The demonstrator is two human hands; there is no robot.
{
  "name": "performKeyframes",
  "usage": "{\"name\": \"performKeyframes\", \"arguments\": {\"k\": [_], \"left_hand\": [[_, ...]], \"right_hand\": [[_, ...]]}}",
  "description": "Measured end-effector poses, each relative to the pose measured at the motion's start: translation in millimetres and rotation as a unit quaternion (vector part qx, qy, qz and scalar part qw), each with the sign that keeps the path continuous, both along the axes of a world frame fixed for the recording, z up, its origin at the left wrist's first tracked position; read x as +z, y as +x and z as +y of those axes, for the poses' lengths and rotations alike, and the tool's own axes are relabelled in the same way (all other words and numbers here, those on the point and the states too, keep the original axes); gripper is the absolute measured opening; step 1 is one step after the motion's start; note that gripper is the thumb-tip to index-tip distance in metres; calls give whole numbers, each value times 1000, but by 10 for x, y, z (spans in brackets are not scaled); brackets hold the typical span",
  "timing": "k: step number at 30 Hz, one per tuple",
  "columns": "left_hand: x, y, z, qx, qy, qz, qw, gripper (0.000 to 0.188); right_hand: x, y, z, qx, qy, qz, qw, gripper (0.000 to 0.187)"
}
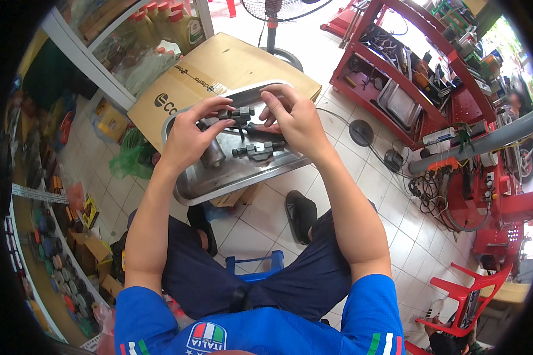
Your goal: The person holds a camshaft and manually fits rocker arms onto it while working over a metal tray.
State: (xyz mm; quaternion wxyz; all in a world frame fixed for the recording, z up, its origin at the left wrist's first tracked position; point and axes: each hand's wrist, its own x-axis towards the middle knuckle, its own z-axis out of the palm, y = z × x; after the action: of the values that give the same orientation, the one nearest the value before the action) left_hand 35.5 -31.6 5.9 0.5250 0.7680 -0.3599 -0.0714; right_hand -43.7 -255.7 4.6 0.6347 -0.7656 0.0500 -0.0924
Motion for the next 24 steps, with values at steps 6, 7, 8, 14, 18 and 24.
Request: {"name": "performKeyframes", "arguments": {"k": [6,7,8,14,18,24], "left_hand": [[-19,-6,17,1,-5,0,1000,39],[-16,-1,19,1,-7,-1,1000,39],[-15,2,20,7,-1,-7,1000,40],[6,15,43,15,10,9,1000,42],[-10,0,26,-1,0,3,1000,43],[-15,17,13,-12,-9,23,1000,46]], "right_hand": [[-82,8,119,37,28,-42,998,32],[-98,15,103,39,-11,-71,997,33],[-111,21,79,42,-49,-101,993,34],[-146,58,132,10,15,-49,999,34],[-54,45,133,4,4,57,998,34],[-31,34,122,19,14,24,999,33]]}}
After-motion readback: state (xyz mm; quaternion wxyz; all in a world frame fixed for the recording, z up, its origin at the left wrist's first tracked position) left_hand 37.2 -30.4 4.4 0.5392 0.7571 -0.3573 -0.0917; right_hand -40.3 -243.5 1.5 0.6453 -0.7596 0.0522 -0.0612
